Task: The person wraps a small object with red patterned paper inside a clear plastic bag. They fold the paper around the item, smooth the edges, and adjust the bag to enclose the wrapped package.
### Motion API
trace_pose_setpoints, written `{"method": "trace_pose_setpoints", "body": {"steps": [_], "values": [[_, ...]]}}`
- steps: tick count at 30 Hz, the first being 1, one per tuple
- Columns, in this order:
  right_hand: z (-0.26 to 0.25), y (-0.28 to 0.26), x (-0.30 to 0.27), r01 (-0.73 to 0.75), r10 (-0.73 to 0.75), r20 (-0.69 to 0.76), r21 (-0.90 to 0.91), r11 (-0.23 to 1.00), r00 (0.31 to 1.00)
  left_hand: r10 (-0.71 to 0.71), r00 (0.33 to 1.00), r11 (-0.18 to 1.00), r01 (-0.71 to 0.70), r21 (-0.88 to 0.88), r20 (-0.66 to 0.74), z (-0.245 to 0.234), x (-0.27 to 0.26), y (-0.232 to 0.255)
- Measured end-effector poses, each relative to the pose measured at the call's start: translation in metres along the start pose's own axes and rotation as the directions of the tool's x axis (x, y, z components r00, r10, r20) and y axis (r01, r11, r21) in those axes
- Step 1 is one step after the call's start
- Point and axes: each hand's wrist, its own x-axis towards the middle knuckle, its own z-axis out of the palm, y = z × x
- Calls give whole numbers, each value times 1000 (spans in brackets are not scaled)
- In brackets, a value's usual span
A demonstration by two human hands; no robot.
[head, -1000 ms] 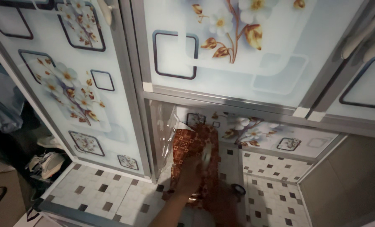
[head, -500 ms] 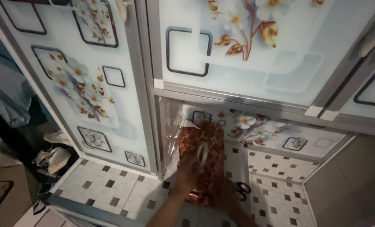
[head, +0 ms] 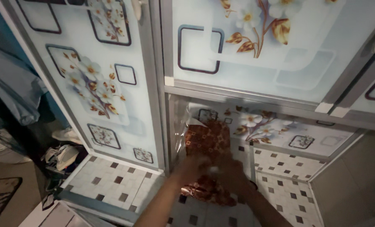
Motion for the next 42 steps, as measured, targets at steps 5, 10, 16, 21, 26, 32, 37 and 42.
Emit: {"method": "trace_pose_setpoints", "body": {"steps": [5,10,16,21,26,32,37,42], "values": [[-17,-22,-5,-115,4,211,517,848,978,-206,929,967,144,212,308,-33,19,28],[-52,-40,-3,-429,195,391,711,557,900,-92,965,972,33,234,246,-54,27,57],[-102,-51,-21,-291,103,283,780,554,954,-27,953,833,-144,535,300,-82,25,114],[-142,-82,-17,-235,104,214,789,567,971,-2,983,821,-104,561,186,-105,1,169],[-176,-109,-16,-229,146,177,798,557,973,173,983,636,-154,756,55,-124,3,210],[-183,-115,-15,-53,156,-33,852,521,987,2,995,600,-80,796,98,-145,9,239],[-185,-113,-5,-188,386,-109,734,653,916,-120,968,512,-132,849,222,-161,9,265],[-206,-111,-5,-183,481,-238,715,675,844,123,971,535,-239,810,205,-165,10,269]]}}
